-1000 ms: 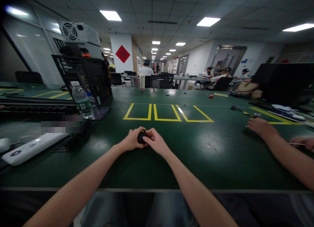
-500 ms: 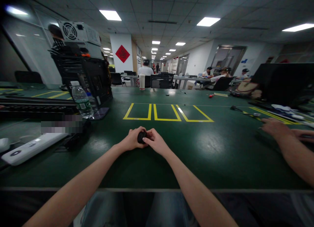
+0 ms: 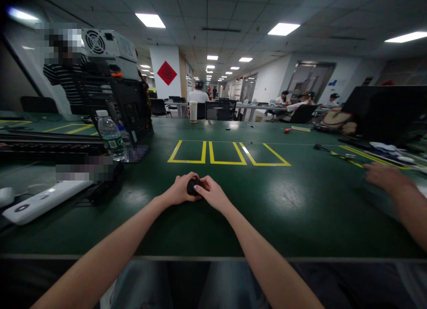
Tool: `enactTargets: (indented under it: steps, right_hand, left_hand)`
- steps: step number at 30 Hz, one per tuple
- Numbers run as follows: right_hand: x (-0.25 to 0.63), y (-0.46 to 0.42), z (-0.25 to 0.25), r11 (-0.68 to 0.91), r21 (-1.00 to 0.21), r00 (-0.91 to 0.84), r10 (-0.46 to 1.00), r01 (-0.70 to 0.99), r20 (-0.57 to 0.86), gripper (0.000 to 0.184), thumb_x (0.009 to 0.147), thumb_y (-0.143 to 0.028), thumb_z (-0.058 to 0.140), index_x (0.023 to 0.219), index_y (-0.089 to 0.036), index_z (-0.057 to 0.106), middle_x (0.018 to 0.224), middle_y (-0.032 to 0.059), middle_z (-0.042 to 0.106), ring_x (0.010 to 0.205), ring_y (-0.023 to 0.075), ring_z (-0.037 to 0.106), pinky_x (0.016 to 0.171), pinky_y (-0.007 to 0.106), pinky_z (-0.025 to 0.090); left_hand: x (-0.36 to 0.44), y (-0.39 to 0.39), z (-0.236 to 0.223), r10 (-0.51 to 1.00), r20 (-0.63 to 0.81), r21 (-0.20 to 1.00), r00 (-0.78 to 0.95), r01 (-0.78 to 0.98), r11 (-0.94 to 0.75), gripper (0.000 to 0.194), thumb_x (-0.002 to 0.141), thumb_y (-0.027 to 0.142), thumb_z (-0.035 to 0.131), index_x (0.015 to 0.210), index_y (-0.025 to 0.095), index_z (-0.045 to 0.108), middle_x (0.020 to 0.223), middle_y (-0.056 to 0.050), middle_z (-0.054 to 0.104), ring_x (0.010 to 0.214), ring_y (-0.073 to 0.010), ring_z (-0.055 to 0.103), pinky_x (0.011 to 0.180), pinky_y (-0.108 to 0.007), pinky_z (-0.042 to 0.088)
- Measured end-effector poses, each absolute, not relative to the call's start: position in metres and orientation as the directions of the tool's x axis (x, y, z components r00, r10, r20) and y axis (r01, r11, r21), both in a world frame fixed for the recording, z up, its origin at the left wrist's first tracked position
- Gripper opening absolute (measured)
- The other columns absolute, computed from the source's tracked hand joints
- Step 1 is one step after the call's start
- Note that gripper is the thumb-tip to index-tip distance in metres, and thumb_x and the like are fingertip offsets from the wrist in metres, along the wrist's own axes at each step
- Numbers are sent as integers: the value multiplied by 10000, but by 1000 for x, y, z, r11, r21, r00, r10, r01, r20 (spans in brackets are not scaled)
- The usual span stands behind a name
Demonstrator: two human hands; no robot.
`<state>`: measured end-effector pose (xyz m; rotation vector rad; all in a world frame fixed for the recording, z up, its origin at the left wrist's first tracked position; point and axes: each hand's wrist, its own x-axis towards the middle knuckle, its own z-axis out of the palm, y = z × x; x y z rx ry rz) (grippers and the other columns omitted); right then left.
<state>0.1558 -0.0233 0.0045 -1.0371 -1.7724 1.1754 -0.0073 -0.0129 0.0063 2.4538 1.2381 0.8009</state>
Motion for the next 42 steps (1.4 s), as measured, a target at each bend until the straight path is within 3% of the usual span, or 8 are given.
enactTargets:
  steps: [7,12,19,24,31,37,42]
  right_hand:
    - [155,-24,5,308,-927,-367,905,213,216,200,755,-351,471,886,-201,476,876,13,558,845,148,549,766,340,444]
    - [155,-21,4,248,-946,-325,930,210,172,241,722,-305,529,920,-176,484,928,38,558,902,154,535,824,340,421]
    - [156,-25,8,267,-952,-406,895,148,187,222,697,-267,558,891,-191,482,935,15,549,900,149,539,816,339,429]
    - [155,-28,9,280,-942,-364,910,187,199,191,738,-328,498,880,-201,489,899,10,557,879,149,537,800,350,433]
    - [156,-24,9,184,-959,-317,942,215,110,258,717,-303,534,937,-171,502,953,48,561,919,160,528,841,352,408]
    - [156,-24,8,240,-966,-393,901,99,184,238,676,-257,581,879,-185,477,919,12,553,905,146,539,824,328,425]
    - [154,-28,14,260,-956,-352,915,136,199,181,716,-303,530,850,-189,488,883,14,548,881,145,537,800,329,431]
  left_hand:
    - [-7,-10,1,790,385,450,478,650,-613,558,565,412,643,1026,228,389,937,-21,527,874,-232,502,786,-368,299]
    - [-7,-9,2,800,369,459,473,656,-600,547,561,408,649,1013,229,399,931,-17,529,875,-228,505,784,-363,298]
    - [-7,-12,5,808,357,471,470,656,-589,534,566,399,645,1014,234,405,938,-17,530,871,-232,509,780,-367,299]
    - [-7,-12,6,815,344,483,466,656,-580,542,559,398,652,1016,235,409,949,-20,531,900,-242,503,790,-372,296]
    - [-7,-13,7,802,357,473,479,647,-598,535,565,403,648,1011,235,406,951,-18,528,891,-234,504,787,-367,297]
    - [-5,-13,8,821,336,475,461,670,-571,539,557,391,652,1015,236,412,947,-17,534,878,-243,510,777,-368,296]
    - [-6,-12,6,811,346,479,471,655,-584,553,560,400,650,1025,232,402,951,-24,533,886,-241,507,782,-368,298]
